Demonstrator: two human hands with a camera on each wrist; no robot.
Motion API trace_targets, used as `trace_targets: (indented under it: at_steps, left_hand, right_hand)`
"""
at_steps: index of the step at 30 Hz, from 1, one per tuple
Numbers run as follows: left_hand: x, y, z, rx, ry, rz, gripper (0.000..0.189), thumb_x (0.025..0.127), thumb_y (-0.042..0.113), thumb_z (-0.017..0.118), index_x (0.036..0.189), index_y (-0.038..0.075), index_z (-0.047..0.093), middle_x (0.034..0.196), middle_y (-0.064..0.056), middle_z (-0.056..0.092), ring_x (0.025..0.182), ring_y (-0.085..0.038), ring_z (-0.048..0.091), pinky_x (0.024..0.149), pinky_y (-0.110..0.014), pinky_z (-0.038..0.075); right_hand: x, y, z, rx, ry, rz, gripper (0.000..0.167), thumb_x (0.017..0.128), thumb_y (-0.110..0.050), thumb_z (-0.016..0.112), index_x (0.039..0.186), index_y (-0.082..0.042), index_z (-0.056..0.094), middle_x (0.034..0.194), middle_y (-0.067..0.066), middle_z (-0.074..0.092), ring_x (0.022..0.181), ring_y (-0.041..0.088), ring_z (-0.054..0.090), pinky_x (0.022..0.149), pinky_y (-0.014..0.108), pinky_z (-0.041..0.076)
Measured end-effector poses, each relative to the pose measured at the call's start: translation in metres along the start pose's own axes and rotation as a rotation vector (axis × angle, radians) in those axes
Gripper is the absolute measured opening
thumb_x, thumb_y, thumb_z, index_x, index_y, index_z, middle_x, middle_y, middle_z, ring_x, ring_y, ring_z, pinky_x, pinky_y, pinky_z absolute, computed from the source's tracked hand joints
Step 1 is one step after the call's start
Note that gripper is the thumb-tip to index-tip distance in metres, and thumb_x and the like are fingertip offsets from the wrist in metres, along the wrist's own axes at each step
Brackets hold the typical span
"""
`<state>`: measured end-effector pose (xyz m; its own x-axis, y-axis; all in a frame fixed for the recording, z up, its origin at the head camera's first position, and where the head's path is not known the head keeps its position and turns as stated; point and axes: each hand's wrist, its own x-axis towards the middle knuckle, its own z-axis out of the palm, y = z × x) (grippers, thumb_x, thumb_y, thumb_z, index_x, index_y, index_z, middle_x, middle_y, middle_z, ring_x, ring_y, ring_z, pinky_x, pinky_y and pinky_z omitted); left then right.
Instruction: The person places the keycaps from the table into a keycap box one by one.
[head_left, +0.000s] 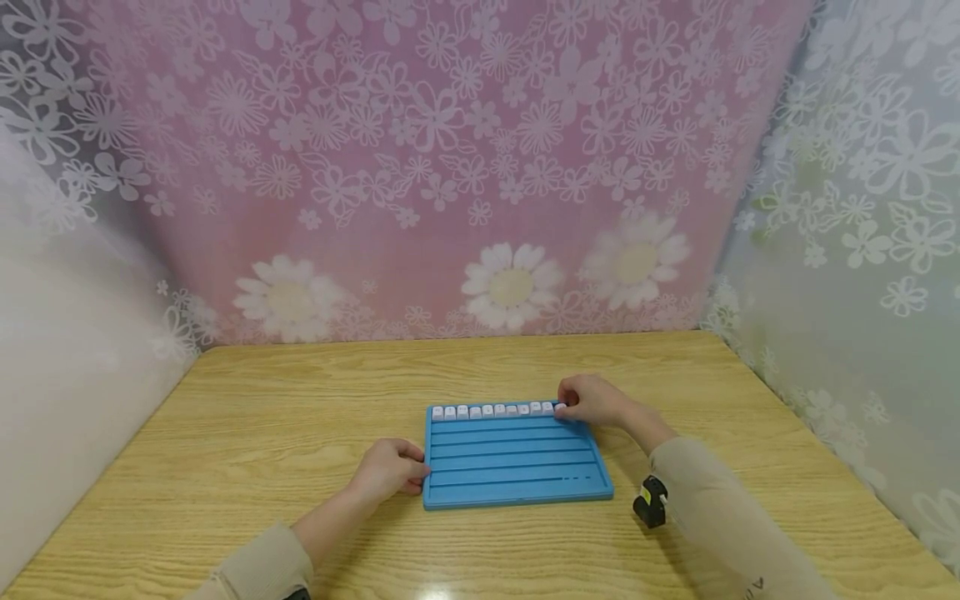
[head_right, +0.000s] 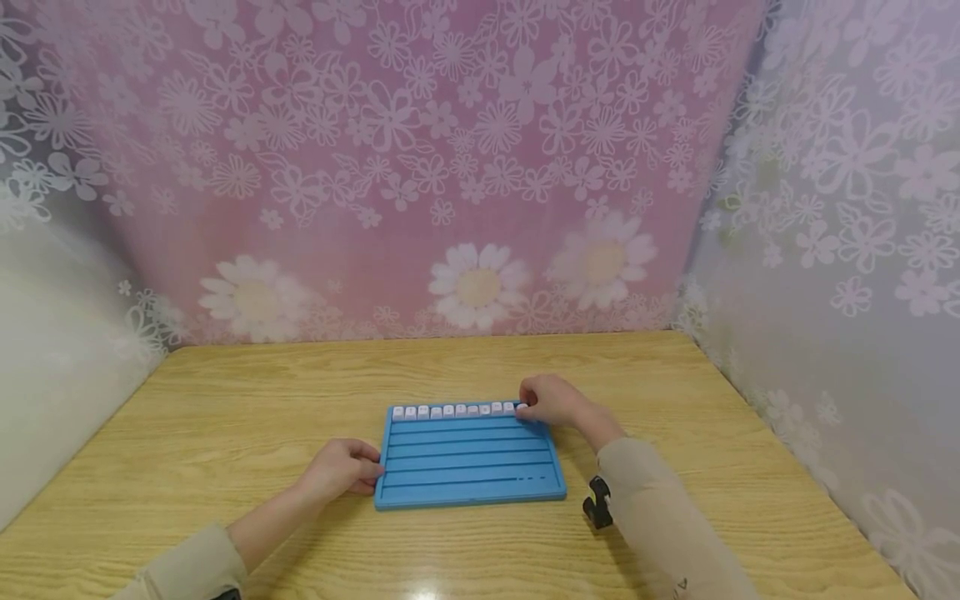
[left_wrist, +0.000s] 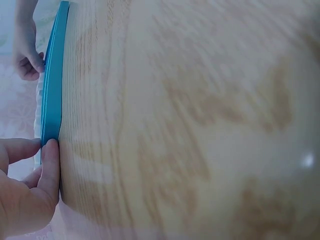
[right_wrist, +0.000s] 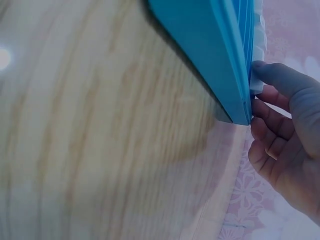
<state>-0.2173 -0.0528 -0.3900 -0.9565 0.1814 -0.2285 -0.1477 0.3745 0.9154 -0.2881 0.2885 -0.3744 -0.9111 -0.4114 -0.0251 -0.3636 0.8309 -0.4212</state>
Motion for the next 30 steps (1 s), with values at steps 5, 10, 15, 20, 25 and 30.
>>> trace_targets:
  at_steps: [5,10,15,20,25,30]
  left_hand:
    - [0.0003,0.0002,0.0,0.009,0.001,-0.005,0.019,0.08,-0.003,0.065,0.096,-0.012,0.06,0.079,-0.012,0.06,0.06,-0.015,0.059,0.059,-0.032,0.057]
    - [0.0001,0.0,-0.0002,0.009,0.0,-0.005,0.019,0.08,-0.002,0.065,0.096,-0.012,0.06,0.08,-0.013,0.06,0.061,-0.015,0.059,0.06,-0.032,0.057]
    - [-0.0003,0.0003,-0.0003,0.004,0.002,-0.004,0.02,0.08,-0.003,0.065,0.097,-0.012,0.059,0.081,-0.013,0.06,0.062,-0.016,0.06,0.06,-0.032,0.057]
    - [-0.0005,0.0009,-0.0001,0.006,0.003,-0.005,0.02,0.08,-0.003,0.065,0.097,-0.012,0.059,0.08,-0.013,0.06,0.06,-0.016,0.06,0.059,-0.032,0.057]
    - [-0.0007,0.0015,-0.0001,0.015,0.001,-0.002,0.02,0.08,-0.002,0.065,0.097,-0.012,0.06,0.08,-0.012,0.06,0.06,-0.015,0.06,0.059,-0.032,0.057]
    - [-0.0008,0.0012,0.0005,0.018,0.002,0.001,0.02,0.08,-0.003,0.065,0.097,-0.013,0.06,0.079,-0.012,0.06,0.06,-0.015,0.059,0.059,-0.032,0.057]
  right_hand:
    - [0.0001,-0.0017,0.0008,-0.011,0.007,-0.007,0.011,0.083,-0.017,0.068,0.084,-0.011,0.059,0.07,-0.003,0.051,0.064,0.013,0.046,0.057,0.027,0.04]
    - [0.0015,-0.0017,0.0032,-0.032,0.011,-0.017,0.01,0.082,-0.013,0.067,0.088,-0.011,0.06,0.075,-0.004,0.053,0.068,0.013,0.047,0.06,0.027,0.043]
    - [0.0013,-0.0024,0.0023,-0.053,0.019,-0.034,0.011,0.082,-0.008,0.066,0.092,-0.009,0.062,0.079,-0.003,0.056,0.071,0.013,0.049,0.064,0.029,0.046]
    - [0.0011,-0.003,0.0018,-0.062,0.027,-0.054,0.014,0.082,-0.006,0.066,0.095,-0.007,0.064,0.086,-0.001,0.058,0.077,0.014,0.052,0.068,0.032,0.049]
    - [0.0002,-0.004,0.0017,-0.049,0.024,-0.044,0.015,0.083,-0.005,0.065,0.098,-0.006,0.066,0.088,0.0,0.056,0.08,0.014,0.054,0.071,0.033,0.05]
    - [-0.0008,-0.0044,0.001,-0.035,0.029,-0.036,0.014,0.083,-0.003,0.065,0.097,-0.005,0.066,0.088,0.001,0.057,0.08,0.015,0.054,0.071,0.034,0.05]
